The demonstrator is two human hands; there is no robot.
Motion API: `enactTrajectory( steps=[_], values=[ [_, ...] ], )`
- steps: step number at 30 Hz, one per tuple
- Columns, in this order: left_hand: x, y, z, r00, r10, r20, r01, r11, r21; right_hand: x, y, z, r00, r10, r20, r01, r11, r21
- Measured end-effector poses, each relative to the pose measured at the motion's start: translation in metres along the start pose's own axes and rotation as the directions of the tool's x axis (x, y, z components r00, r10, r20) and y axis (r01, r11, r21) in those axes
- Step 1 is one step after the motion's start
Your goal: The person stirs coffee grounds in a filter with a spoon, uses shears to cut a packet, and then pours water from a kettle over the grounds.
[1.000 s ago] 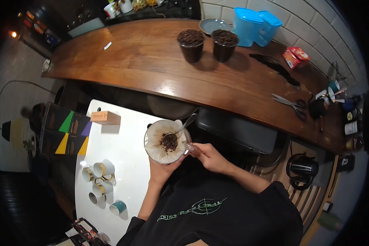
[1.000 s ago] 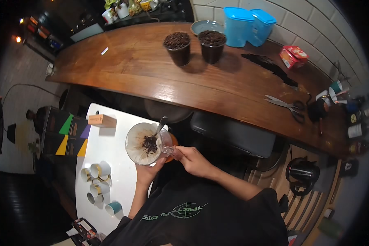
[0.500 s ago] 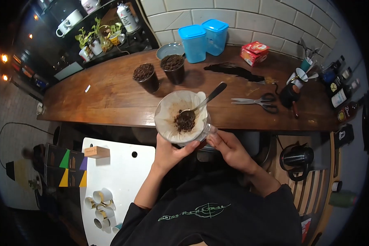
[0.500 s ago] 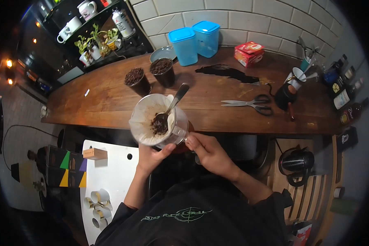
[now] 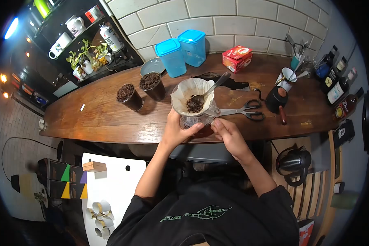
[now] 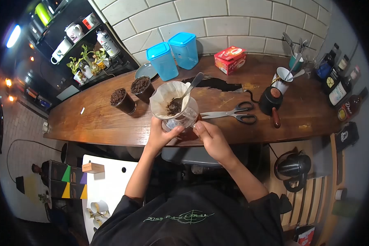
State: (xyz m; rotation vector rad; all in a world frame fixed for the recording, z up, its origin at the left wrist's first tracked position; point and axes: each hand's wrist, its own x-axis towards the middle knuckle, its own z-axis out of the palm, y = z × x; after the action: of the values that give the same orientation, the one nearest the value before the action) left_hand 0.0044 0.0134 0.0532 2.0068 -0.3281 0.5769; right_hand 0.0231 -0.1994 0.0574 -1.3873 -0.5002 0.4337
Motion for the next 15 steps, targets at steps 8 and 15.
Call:
enactTrajectory(
  steps=[8, 15],
  values=[
    [0.013, -0.054, 0.020, 1.000, 0.016, 0.015, -0.015, 0.997, -0.070, 0.021, 0.025, -0.003, 0.990, -0.014, -0.139, 0.009, 0.999, -0.035],
    [0.018, -0.067, 0.024, 0.999, 0.022, 0.028, -0.014, 0.965, -0.261, 0.025, 0.036, 0.010, 0.968, 0.004, -0.250, -0.011, 1.000, -0.029]
  ],
)
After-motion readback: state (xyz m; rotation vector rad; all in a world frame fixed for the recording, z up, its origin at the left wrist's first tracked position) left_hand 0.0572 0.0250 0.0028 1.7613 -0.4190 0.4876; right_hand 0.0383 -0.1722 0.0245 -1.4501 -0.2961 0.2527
